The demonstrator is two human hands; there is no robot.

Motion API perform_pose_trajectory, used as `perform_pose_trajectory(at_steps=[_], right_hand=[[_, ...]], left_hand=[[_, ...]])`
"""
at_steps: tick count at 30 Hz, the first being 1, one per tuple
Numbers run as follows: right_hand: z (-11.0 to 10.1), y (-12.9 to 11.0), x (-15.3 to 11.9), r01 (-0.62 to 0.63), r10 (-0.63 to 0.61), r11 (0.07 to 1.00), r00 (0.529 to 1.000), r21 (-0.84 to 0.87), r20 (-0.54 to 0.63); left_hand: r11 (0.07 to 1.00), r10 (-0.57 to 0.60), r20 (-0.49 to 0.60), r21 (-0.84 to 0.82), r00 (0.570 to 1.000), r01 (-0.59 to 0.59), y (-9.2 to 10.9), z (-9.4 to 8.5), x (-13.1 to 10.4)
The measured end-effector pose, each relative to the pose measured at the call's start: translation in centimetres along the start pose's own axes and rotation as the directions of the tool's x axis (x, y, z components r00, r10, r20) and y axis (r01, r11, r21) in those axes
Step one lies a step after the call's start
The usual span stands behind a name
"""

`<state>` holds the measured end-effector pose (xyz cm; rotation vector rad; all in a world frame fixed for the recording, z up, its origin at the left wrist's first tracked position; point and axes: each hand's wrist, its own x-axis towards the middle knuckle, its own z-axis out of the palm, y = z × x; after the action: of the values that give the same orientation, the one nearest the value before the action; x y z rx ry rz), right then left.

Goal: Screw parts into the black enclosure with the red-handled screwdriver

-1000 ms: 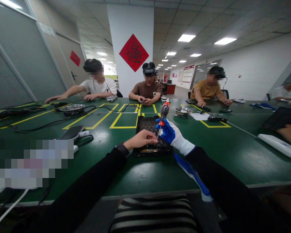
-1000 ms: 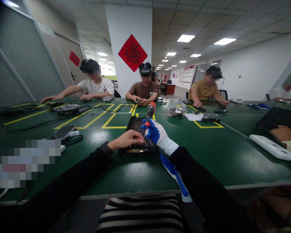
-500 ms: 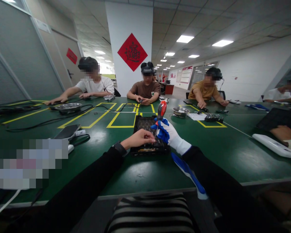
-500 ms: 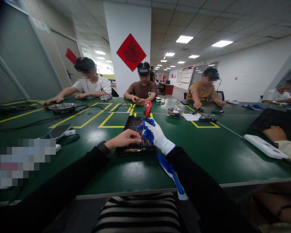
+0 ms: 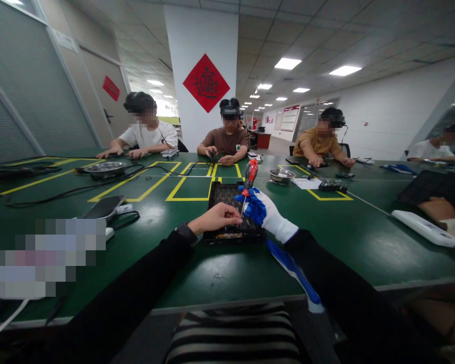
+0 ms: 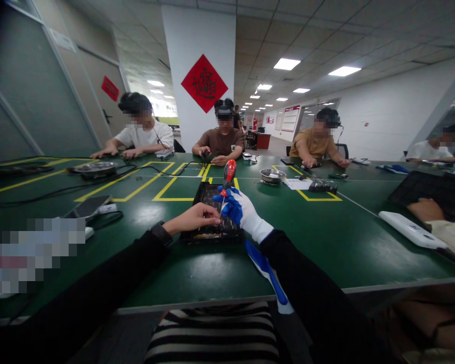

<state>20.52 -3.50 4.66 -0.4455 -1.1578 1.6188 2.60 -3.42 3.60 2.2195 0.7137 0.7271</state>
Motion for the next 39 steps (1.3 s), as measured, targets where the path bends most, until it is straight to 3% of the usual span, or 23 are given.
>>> perform_pose_trajectory(at_steps=[8,15,22,26,32,39], right_hand=[[-0.52,0.72,0.57,0.037,-0.04,0.998,0.997,-0.051,-0.064],[-0.27,-0.07,0.34,-0.044,0.044,0.999,0.999,-0.008,0.025],[-0.05,0.43,0.12,0.091,-0.093,0.994,0.995,-0.065,-0.03],[-0.06,0.39,0.29,0.068,-0.072,0.996,0.994,-0.053,-0.08],[-0.16,-0.13,0.31,-0.05,0.05,0.999,0.999,-0.011,0.008],[-0.07,0.11,0.22,0.021,-0.02,0.999,1.0,-0.042,0.018]], left_hand=[[1.0,-0.029,-0.003,-0.006,1.0,0.029,0.22,-0.01,-0.15],[1.0,-0.017,-0.013,-0.025,1.0,0.017,0.11,-0.02,-0.11],[1.0,-0.013,-0.022,0.007,1.0,0.013,0.11,0.03,-0.02],[1.0,-0.003,-0.016,0.004,1.0,0.003,0.26,-0.05,-0.11],[1.0,-0.004,-0.014,0.011,1.0,0.004,0.32,-0.07,-0.15],[1.0,-0.013,-0.009,0.028,1.0,0.014,0.26,-0.04,-0.09]])
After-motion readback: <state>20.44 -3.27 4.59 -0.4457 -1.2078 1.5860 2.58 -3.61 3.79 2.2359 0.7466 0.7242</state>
